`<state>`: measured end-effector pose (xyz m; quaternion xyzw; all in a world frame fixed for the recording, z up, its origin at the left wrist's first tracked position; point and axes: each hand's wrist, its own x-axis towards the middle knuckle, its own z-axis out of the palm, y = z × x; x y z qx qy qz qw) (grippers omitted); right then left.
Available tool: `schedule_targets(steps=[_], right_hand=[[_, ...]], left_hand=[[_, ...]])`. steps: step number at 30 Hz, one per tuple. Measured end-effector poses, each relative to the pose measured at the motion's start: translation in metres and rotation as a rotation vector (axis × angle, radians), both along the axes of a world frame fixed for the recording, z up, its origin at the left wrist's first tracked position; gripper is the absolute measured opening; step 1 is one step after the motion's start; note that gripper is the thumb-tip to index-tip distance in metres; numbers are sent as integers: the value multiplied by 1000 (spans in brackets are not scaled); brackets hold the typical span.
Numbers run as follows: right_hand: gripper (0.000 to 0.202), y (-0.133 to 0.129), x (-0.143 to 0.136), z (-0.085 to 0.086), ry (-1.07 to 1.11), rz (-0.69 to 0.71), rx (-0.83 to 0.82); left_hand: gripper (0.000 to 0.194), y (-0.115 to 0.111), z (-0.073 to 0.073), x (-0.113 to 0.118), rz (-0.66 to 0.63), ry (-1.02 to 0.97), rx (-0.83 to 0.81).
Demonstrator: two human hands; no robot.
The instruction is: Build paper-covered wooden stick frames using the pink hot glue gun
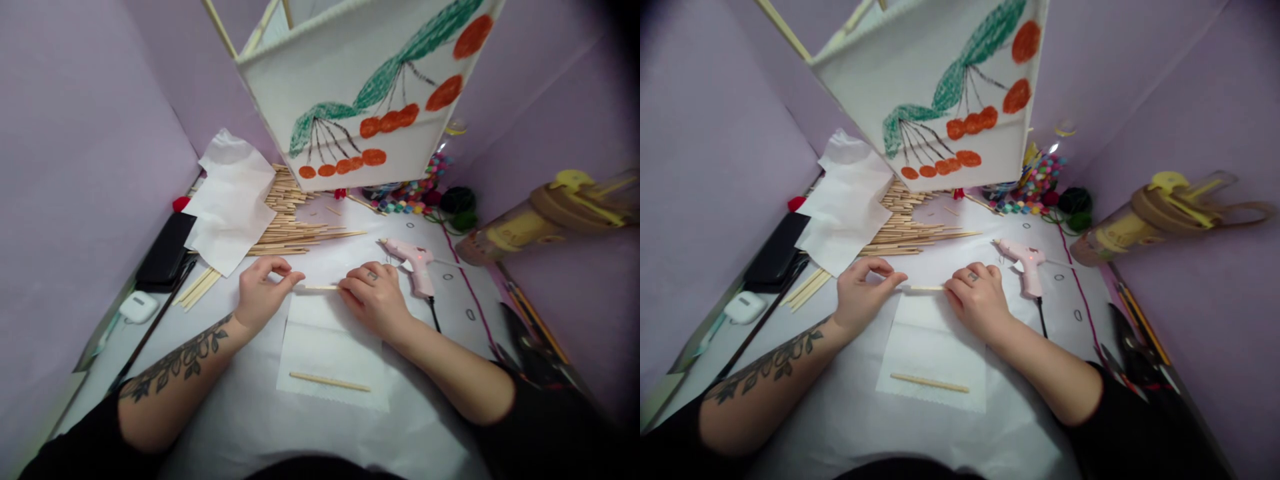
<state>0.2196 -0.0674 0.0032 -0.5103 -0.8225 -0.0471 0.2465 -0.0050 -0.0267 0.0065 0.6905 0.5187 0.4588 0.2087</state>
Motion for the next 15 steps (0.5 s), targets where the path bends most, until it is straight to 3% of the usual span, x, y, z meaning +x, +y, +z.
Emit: schedule_targets(steps=[2, 4, 6, 9, 15], right_hand=[[15, 0, 0, 0, 0, 2, -5], [14, 0, -1, 0, 4, 6, -4], [12, 0, -1, -1, 13, 12, 2], [11, 0, 0, -2, 15, 11, 12], [11, 1, 1, -3, 18, 17, 20]], left_hand=[[23, 4, -3, -2, -88, -2, -65], [41, 9, -7, -4, -227, -2, -89], [57, 12, -12, -5, -348, 36, -39], [59, 14, -16, -5, -471, 152, 49], [64, 13, -15, -3, -548, 161, 36]])
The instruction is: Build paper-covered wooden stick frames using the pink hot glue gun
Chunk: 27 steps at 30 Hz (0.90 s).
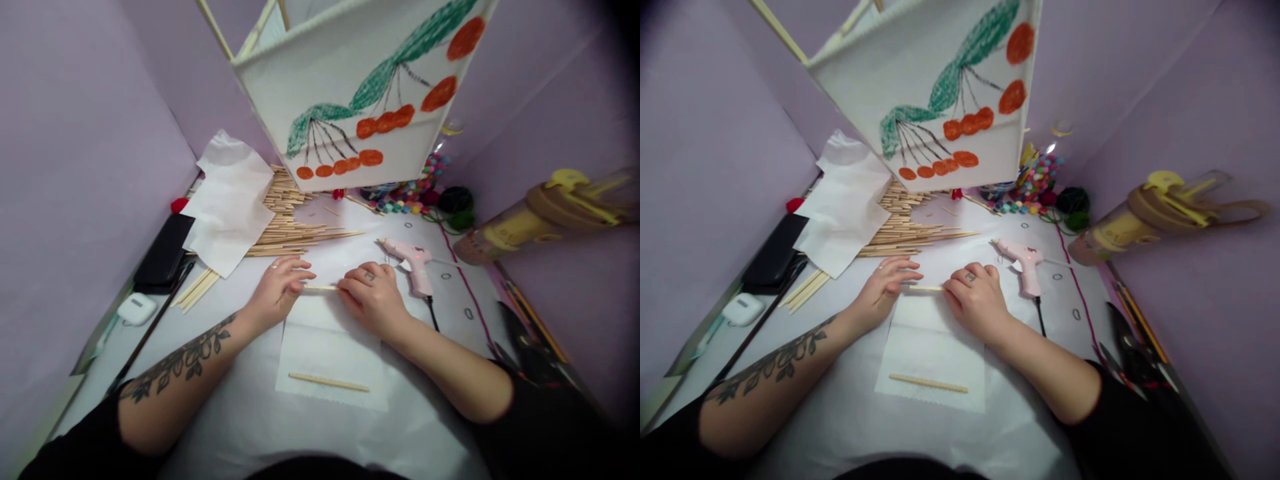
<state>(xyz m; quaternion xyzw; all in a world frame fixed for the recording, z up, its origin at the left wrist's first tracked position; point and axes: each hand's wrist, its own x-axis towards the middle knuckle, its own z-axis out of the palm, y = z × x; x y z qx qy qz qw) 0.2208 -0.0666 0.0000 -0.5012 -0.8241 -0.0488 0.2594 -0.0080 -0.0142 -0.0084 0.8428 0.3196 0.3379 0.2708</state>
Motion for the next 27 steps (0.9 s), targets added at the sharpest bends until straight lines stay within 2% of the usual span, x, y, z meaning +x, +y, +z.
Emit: schedule_targets(steps=[3, 7, 13, 18, 21, 22, 23, 26, 27], right_hand=[[11, 1, 0, 0, 4, 2, -2], [10, 1, 0, 0, 5, -1, -3], [11, 0, 1, 1, 2, 7, -5], [12, -1, 1, 3, -8, 7, -9], [11, -1, 1, 4, -20, 3, -15], [11, 0, 0, 4, -21, 3, -16], [10, 0, 0, 4, -20, 3, -14], [10, 0, 0, 3, -13, 3, 1], [10, 0, 0, 2, -14, 4, 7]], left_hand=[[54, -1, 2, 0, 41, 10, -21], [24, -2, 5, 0, 110, 85, -44], [16, -4, 4, 1, 64, 81, -10], [52, -7, 7, 0, 114, 76, 22], [32, -8, 8, -1, 49, 140, 106], [31, -8, 9, -1, 39, 153, 127], [39, -9, 8, -1, 50, 148, 138], [80, -8, 8, -1, 123, 55, 176], [85, -8, 8, -1, 129, 40, 194]])
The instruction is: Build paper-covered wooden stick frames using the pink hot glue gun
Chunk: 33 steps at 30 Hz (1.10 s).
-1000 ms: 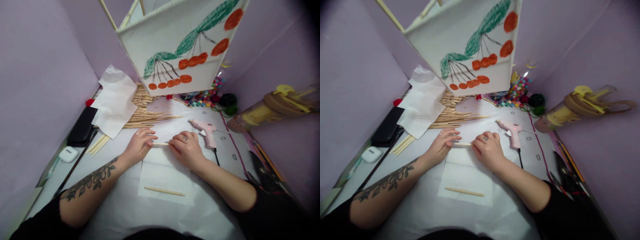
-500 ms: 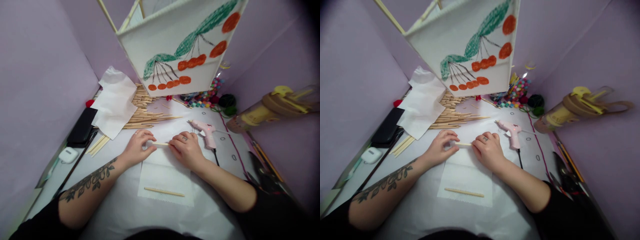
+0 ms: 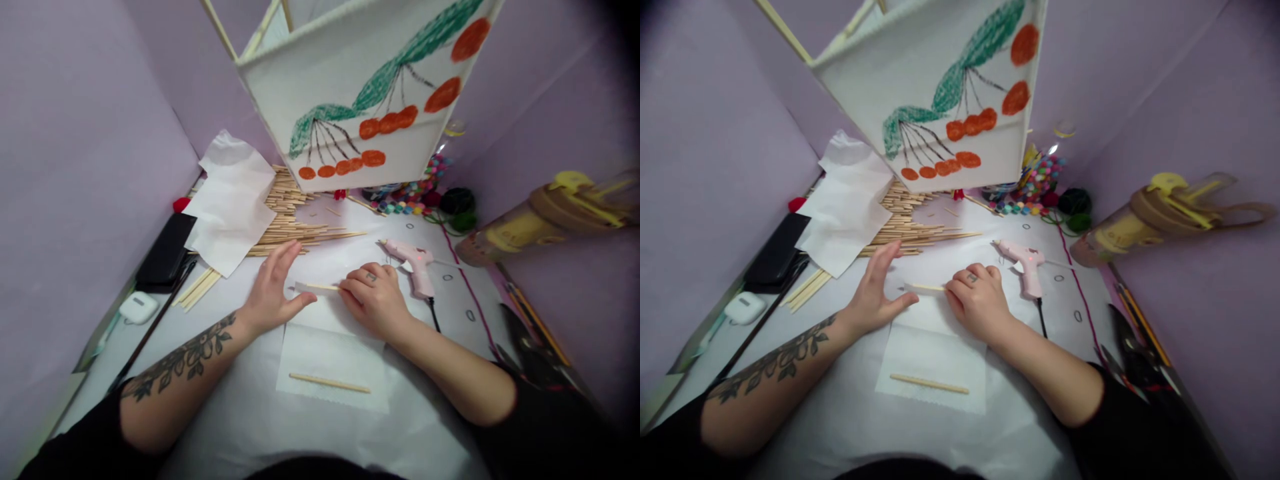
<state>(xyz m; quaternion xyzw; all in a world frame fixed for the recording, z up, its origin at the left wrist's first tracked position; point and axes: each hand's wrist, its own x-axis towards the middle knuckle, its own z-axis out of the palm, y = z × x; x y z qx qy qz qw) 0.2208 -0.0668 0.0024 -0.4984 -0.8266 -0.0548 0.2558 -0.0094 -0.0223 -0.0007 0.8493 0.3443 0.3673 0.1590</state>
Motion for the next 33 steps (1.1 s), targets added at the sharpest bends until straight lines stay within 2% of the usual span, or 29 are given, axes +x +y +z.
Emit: schedule_targets(steps=[2, 9, 14, 16, 19, 20, 21, 25, 27, 31, 33], right_hand=[[10, 0, 0, 0, -4, 2, 17], [10, -2, -2, 2, 19, 25, 86], [10, -3, -3, 3, 7, 29, 65], [11, -3, -3, 3, -4, 22, 48], [12, -3, -3, 2, -4, 14, 51], [12, -2, -3, 2, -2, 15, 57], [12, -2, -3, 3, 0, 18, 64], [10, -3, -3, 4, 11, 29, 71], [10, -3, -3, 3, 20, 30, 71], [5, -4, -2, -1, 40, 28, 52], [12, -4, 0, -2, 51, 6, 39]], left_hand=[[80, 0, 0, 0, -20, 24, 29], [36, -1, -1, 1, -74, 128, 84], [30, -4, -1, 4, -121, 199, 92], [38, -5, -2, 4, -136, 226, 71], [77, -5, -2, 2, -81, 175, 49], [82, -5, -2, 1, -59, 157, 50], [80, -4, -1, 1, -47, 148, 52], [33, -3, -1, 3, -37, 169, 34], [17, -3, -2, 5, -23, 161, 22], [13, -4, -4, 8, 8, 134, 28], [13, -3, -5, 8, 7, 142, 49]])
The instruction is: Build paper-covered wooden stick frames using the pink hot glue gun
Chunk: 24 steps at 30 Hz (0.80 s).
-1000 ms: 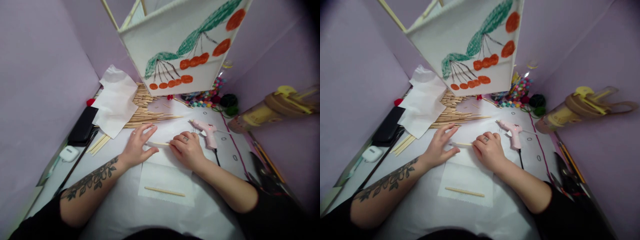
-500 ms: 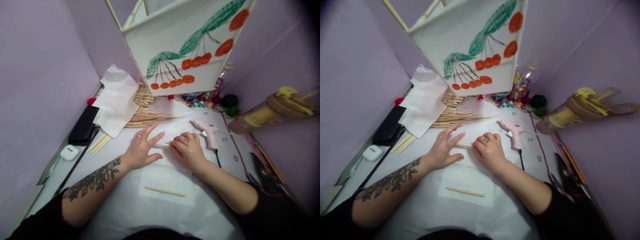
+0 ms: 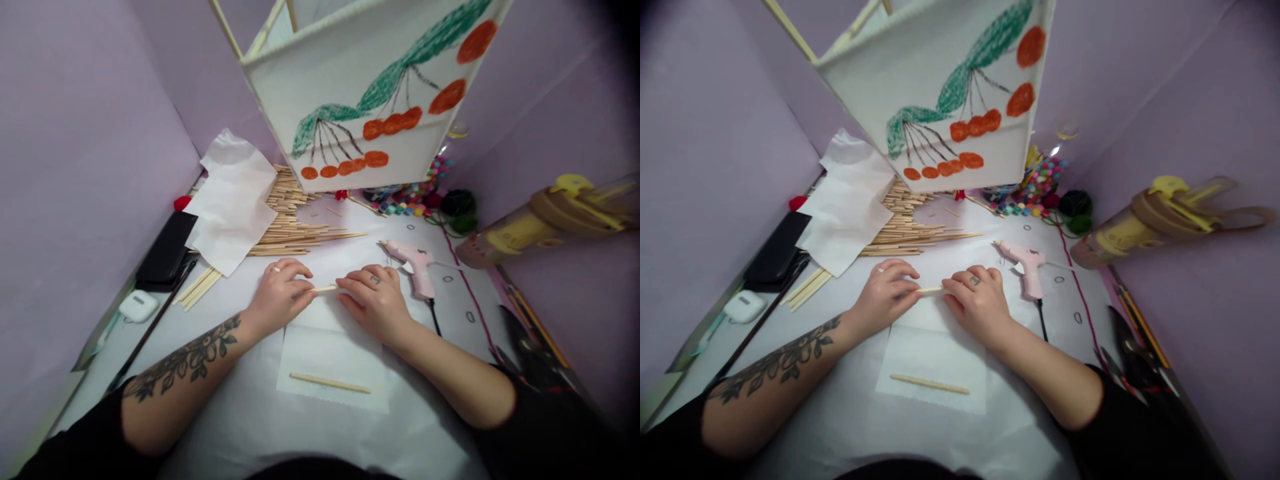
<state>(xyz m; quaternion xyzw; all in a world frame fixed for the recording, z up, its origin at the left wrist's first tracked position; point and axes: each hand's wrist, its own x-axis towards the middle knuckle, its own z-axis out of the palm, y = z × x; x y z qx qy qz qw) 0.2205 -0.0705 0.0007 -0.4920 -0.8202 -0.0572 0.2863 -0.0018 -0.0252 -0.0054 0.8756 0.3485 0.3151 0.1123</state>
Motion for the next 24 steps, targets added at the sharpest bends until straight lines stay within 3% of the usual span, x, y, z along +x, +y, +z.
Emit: schedule_targets(steps=[4, 15, 19, 24], right_hand=[[29, -1, 2, 1, 15, -49, -1], [9, 0, -3, -4, -29, 46, 81], [11, 0, -3, -3, -51, 56, 110], [51, 0, 0, 0, -80, -12, 69]], left_hand=[[13, 1, 0, -1, -10, 25, 36], [12, -6, 1, 2, -42, -16, 41], [11, -6, 1, 4, -45, -41, 11], [9, -3, 1, 2, -4, -104, -40]])
